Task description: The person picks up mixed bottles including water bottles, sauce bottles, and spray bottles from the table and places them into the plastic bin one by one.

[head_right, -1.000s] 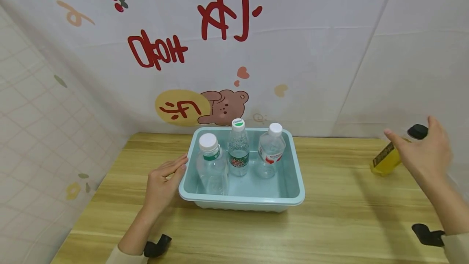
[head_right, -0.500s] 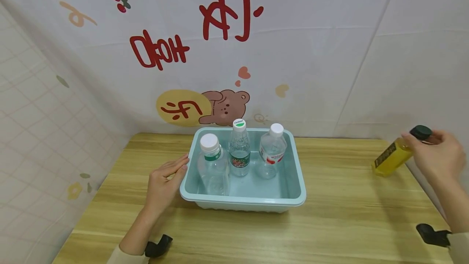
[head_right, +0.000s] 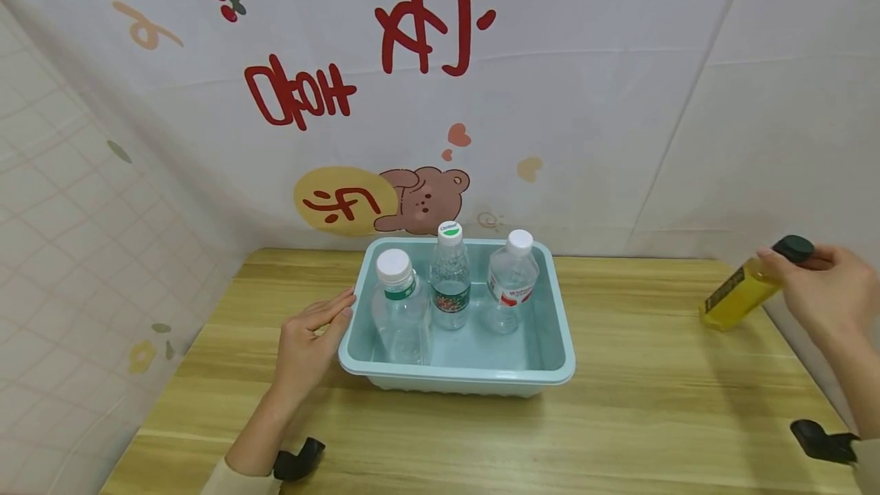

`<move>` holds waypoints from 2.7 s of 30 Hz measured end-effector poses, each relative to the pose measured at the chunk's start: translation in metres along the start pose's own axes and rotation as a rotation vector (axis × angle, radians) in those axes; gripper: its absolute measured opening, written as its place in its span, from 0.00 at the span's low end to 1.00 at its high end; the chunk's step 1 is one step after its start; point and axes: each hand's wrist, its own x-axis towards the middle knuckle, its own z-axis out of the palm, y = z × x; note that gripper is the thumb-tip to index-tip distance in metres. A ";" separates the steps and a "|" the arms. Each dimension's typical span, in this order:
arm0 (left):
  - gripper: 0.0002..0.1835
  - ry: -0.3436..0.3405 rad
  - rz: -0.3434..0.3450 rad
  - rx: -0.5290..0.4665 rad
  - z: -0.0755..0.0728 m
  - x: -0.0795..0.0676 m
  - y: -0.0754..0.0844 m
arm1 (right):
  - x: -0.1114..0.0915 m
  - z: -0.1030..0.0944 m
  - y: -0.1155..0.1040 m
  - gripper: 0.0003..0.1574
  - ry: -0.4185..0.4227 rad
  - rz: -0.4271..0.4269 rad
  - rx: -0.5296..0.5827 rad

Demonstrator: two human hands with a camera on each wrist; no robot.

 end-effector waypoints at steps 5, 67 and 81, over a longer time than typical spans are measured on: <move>0.13 0.000 0.009 -0.001 0.001 0.001 -0.001 | 0.073 0.012 0.087 0.22 0.013 -0.159 0.044; 0.13 0.000 -0.016 0.000 -0.001 0.001 0.000 | -0.087 -0.012 -0.076 0.27 0.050 -0.459 0.338; 0.13 0.001 -0.024 -0.006 0.000 0.001 0.001 | -0.121 -0.013 -0.103 0.29 0.062 -0.498 0.329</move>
